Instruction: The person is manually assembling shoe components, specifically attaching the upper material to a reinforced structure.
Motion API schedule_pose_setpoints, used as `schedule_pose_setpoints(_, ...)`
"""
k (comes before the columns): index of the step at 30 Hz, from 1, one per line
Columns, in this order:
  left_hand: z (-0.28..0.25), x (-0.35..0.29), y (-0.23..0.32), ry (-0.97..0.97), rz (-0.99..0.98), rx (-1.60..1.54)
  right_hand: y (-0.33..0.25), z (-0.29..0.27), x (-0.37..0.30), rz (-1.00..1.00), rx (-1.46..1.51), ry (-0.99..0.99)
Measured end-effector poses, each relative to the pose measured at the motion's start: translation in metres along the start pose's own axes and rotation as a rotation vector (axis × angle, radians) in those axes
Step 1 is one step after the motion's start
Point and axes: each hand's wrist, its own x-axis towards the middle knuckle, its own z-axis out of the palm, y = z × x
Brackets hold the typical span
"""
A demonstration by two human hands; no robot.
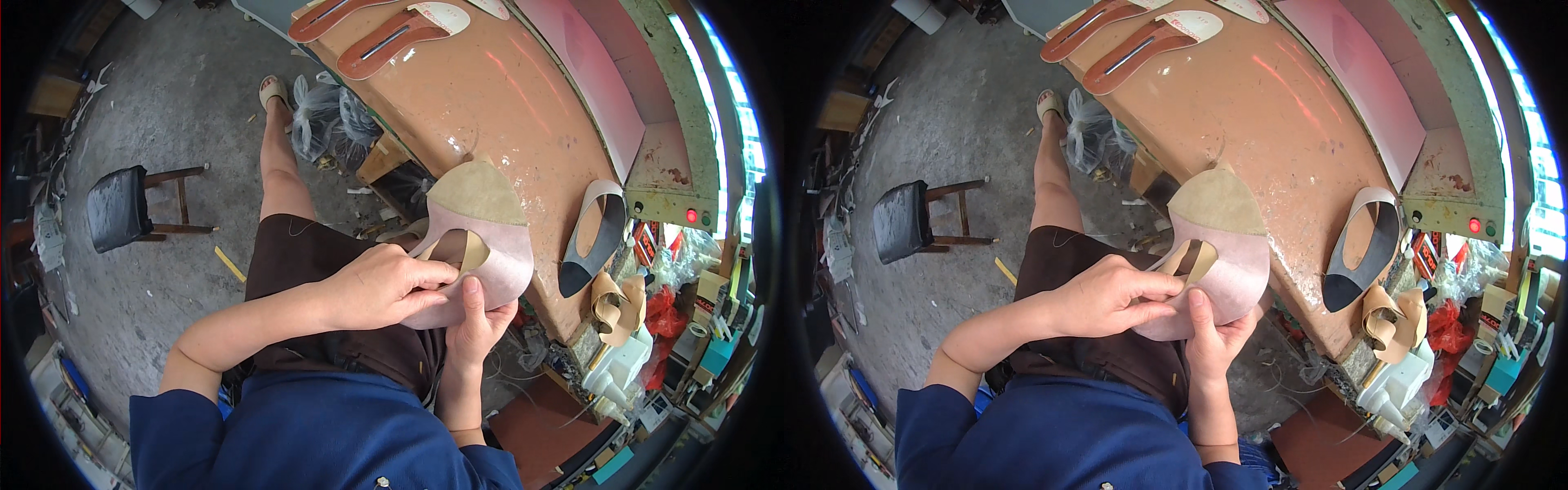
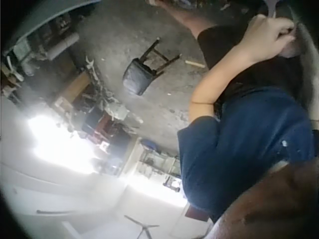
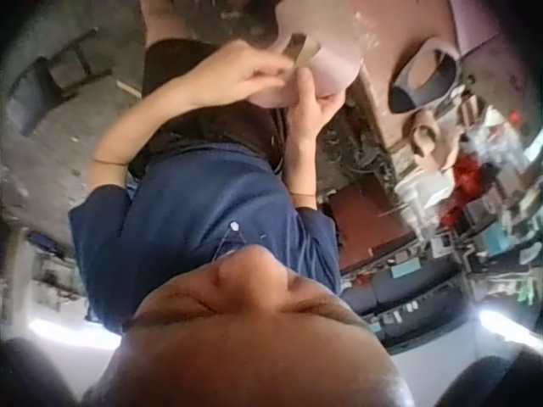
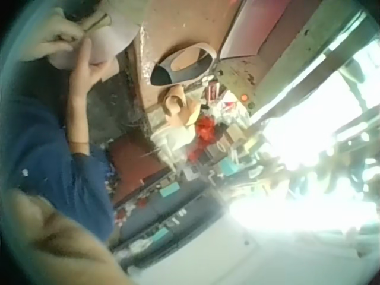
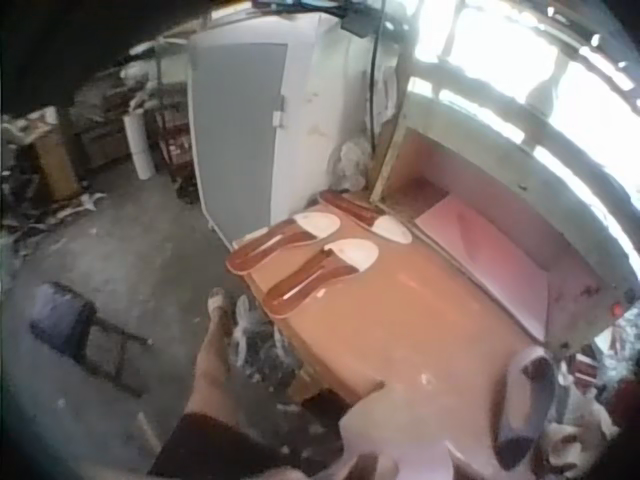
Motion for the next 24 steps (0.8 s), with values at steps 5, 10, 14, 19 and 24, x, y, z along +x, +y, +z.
schedule_pose_setpoints(5, 0.018, -0.001, 0.004, 0.076, -0.005, -0.074, -0.007, 0.005, 0.005, 0.018, 0.084, 0.059)
schedule_pose_setpoints(10, 0.003, 0.024, 0.013, 0.101, 0.201, 0.479, -0.037, -0.018, 0.040, -0.245, -0.024, -0.151)
schedule_pose_setpoints(14, -0.031, 0.123, -0.012, 0.458, 0.849, 1.043, -0.037, -0.047, 0.107, -0.263, -0.240, -0.372)
schedule_pose_setpoints(19, -0.028, 0.160, -0.063, 0.236, 0.668, 1.340, 0.010, -0.078, 0.139, -0.244, -0.376, -0.260)
schedule_pose_setpoints(24, -0.021, 0.132, -0.072, 0.061, 0.525, 1.118, 0.013, -0.111, 0.131, -0.073, -0.445, -0.282)
